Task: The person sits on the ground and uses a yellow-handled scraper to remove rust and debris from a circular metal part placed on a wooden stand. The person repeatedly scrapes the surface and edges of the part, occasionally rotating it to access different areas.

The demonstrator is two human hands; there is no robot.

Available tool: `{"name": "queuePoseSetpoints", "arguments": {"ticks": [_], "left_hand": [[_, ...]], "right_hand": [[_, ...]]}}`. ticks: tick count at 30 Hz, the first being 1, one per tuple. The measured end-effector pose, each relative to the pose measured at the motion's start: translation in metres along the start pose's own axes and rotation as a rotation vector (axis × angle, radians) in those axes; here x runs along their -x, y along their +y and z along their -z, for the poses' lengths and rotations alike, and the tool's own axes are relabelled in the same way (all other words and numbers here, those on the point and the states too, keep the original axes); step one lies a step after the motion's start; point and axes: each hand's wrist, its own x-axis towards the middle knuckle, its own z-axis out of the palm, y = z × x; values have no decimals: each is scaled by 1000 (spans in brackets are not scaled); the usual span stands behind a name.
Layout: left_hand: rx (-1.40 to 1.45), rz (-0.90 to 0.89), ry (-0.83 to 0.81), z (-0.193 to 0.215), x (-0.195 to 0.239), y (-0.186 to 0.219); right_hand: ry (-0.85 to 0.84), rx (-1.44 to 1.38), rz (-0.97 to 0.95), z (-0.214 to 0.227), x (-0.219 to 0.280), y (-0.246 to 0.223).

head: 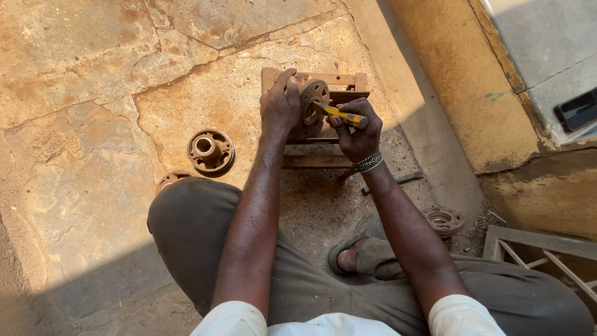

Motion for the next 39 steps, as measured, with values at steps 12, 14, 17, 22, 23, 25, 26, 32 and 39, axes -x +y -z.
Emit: {"name": "queuePoseSetpoints", "arguments": {"ticks": [12,14,17,22,23,25,26,32,39], "left_hand": [[127,-43,32,-8,-14,-24],[118,-32,40,-5,-14,-24],[88,37,-27,-7,-6,-23],[37,-51,31,1,-3,-9],[-3,-21,-1,1,-1,-4],[-33,-83,27,4,2,9],[-49,-116,43,6,1,16],[-135,-111,-46,4,10,42],[-156,-139,-32,2,8,49]], "right_hand": [[-49,-85,-244,-16,-14,0],[-59,-62,-242,-17,-20,2],[-161,96,-217,-9,-17,3],[-125,76,-198,-12,-24,-5],[-152,103,-193,-11,-24,-8],[-203,156,-177,-8,-30,-11],[-175,170,-158,-7,-34,-13],[-282,274,-117,2,-42,-20],[-286,284,-83,5,-41,-19]]}}
